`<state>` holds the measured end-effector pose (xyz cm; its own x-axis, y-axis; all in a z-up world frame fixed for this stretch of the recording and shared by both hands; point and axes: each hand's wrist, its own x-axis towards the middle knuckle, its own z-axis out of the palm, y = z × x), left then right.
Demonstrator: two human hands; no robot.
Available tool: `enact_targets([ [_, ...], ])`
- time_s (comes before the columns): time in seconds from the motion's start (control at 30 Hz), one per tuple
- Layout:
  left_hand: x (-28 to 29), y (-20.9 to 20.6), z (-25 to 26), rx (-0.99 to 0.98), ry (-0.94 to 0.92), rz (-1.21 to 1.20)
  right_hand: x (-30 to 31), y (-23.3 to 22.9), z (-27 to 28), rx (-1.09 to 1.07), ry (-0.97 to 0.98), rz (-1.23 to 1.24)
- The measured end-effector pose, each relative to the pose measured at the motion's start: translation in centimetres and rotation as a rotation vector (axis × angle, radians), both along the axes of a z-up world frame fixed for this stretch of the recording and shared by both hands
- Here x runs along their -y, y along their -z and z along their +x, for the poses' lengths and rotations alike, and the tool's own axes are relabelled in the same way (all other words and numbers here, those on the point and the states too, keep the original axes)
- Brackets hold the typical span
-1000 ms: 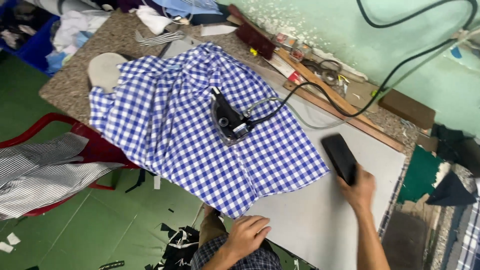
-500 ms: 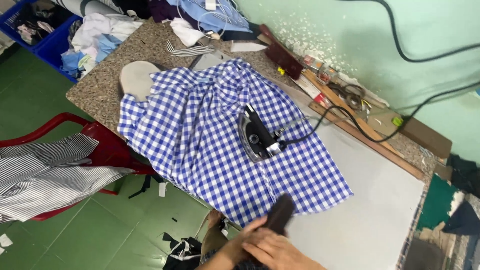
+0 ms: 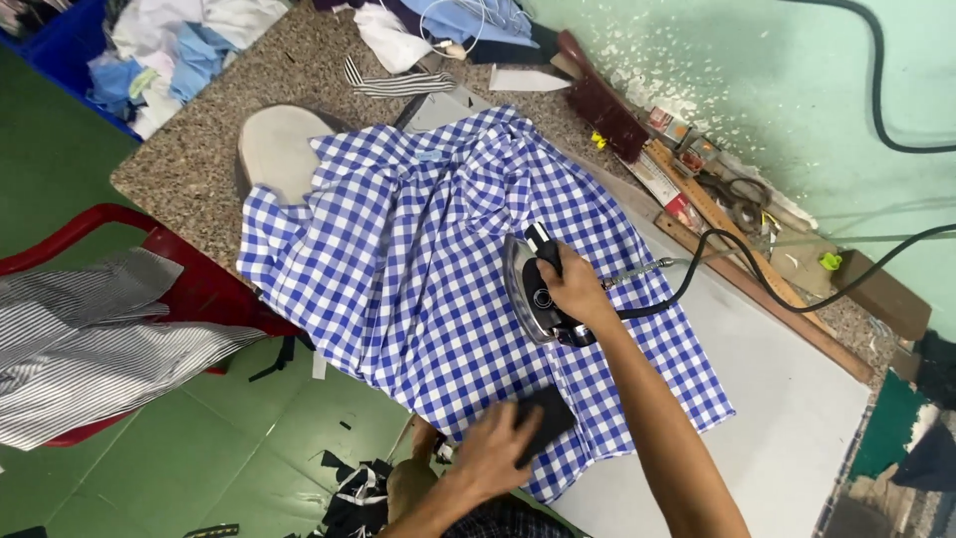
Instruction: The person irons a blue and white checkered shirt on a white ironing board. They repeatedly smooth the fabric with their hands, use a steam iron on the sleeves and body, and reposition the shirt several times to access different areas.
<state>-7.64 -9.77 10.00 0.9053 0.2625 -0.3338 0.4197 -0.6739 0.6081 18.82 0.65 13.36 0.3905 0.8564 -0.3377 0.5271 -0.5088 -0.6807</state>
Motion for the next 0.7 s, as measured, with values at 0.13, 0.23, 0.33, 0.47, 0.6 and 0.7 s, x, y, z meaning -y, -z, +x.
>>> enact_targets([
  [0.13,4.7,4.2,4.4,0.307,0.229,0.015,-0.5,0.6,-0.2,0.046,-0.026,0.021],
  [0.23,8.7,8.2,7.9,0.388,0.440,0.050,-0.6,0.7,-0.2,0.064,-0.058,0.013],
  [0.33,10.7,9.2,9.7,0.697,0.306,0.170,-0.7,1.4,-0.1,0.090,-0.047,-0.018],
  [0.47,10.9,8.9,9.9,0.622,0.374,0.266,-0.9,2.0,-0.5,0.181,0.013,-0.076],
  [0.6,9.7,8.0,6.8,0.745,0.254,0.115,0.8,3.3,-0.5,0.235,-0.023,-0.022],
  [0.7,4.9,2.1,4.2,1.066,-0.034,0.105,2.7,3.1,-0.9,0.200,-0.015,-0.005],
])
